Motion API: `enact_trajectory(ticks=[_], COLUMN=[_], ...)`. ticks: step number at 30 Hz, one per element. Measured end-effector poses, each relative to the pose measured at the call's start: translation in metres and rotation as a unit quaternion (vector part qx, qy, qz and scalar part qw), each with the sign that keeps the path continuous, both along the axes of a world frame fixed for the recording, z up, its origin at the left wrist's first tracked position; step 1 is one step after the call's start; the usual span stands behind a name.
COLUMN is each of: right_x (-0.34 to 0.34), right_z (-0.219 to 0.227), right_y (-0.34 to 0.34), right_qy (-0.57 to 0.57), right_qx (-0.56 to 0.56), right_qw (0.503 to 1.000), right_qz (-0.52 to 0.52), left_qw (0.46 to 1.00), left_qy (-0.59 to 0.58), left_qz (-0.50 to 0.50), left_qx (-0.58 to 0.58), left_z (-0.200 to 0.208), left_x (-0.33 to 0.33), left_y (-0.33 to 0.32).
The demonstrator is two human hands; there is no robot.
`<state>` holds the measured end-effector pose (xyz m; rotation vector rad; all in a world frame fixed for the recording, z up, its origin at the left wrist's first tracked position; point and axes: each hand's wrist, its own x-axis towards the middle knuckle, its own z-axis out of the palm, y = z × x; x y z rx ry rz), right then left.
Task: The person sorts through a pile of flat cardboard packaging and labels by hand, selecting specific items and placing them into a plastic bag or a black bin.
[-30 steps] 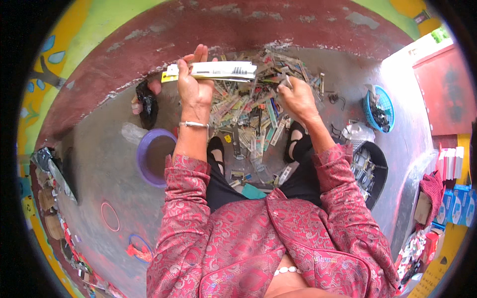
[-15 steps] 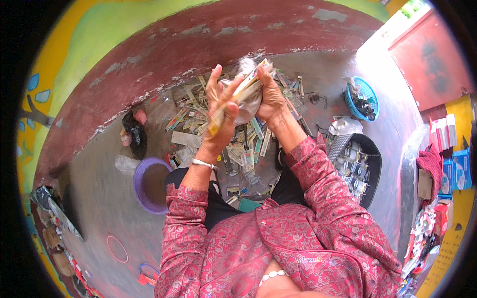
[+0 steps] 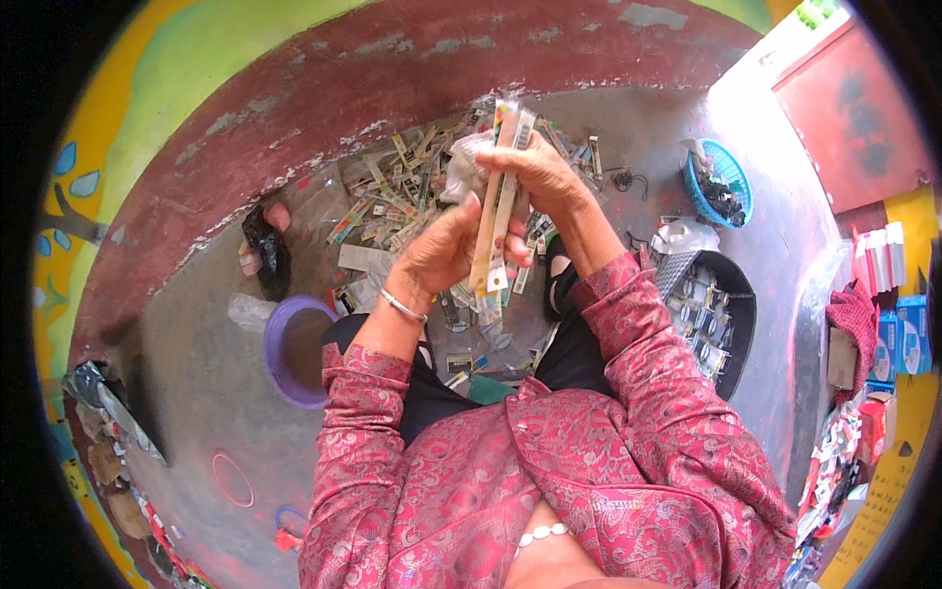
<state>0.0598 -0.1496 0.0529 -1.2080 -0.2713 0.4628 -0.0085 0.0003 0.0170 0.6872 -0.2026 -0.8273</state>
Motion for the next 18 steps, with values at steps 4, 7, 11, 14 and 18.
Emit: enact_trajectory(ticks=[4, 7, 11, 14, 18], right_x=[-0.002, 0.002, 0.009, 0.007, 0.004], right_z=[-0.001, -0.006, -0.011, -0.015, -0.009], right_y=[0.007, 0.004, 0.006, 0.006, 0.002], right_qy=[-0.027, 0.007, -0.022, -0.032, -0.066], right_qx=[0.011, -0.013, -0.089, -0.072, -0.049], right_qw=[1.000, 1.000, 0.996, 0.996, 0.996], right_qz=[-0.005, 0.012, -0.019, -0.044, 0.016], left_qw=[0.989, 0.998, 0.985, 0.990, 0.994], left_qy=[0.081, 0.028, -0.038, -0.010, 0.001], left_qz=[-0.049, -0.014, 0.105, 0.096, 0.103], left_qx=[-0.114, -0.048, 0.132, 0.105, 0.032], left_z=[-0.012, -0.003, -0.004, -0.005, 0.003], left_x=[-0.005, -0.003, 0.001, 0.003, -0.006], left_y=[-0.008, -0.005, -0.004, 0.001, -0.002])
